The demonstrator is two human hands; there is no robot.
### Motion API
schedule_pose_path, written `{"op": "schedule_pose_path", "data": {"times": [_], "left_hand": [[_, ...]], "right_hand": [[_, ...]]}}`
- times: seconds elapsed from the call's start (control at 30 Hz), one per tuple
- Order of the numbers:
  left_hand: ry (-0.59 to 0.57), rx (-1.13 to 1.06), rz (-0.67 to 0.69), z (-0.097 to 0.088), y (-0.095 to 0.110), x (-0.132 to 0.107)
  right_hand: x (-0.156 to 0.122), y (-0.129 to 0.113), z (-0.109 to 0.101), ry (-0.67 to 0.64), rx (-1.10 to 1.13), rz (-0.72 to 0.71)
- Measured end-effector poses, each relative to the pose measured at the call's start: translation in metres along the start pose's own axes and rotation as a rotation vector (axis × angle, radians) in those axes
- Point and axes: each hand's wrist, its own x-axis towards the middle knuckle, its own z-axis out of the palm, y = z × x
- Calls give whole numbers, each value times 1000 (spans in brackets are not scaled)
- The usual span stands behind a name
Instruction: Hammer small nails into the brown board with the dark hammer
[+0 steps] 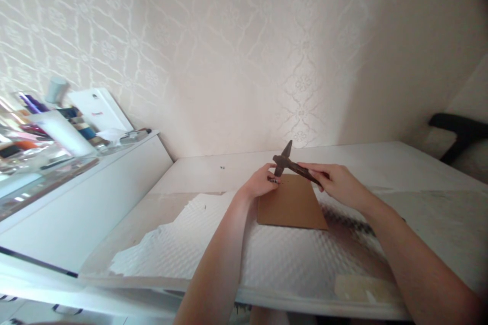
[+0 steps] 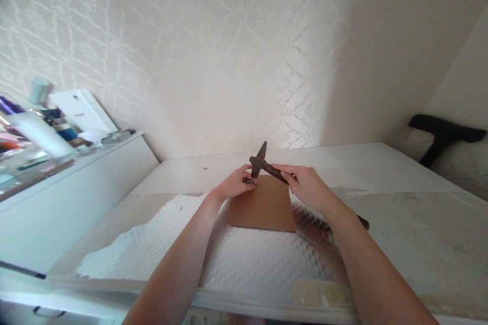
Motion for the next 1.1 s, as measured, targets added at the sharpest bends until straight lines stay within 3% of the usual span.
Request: {"op": "schedule_pose_path", "data": {"times": [1.1], "left_hand": [[-10,-4,-16,-1,4,-1]], "right_hand": [[1,1,2,-21,-13,-10]]}}
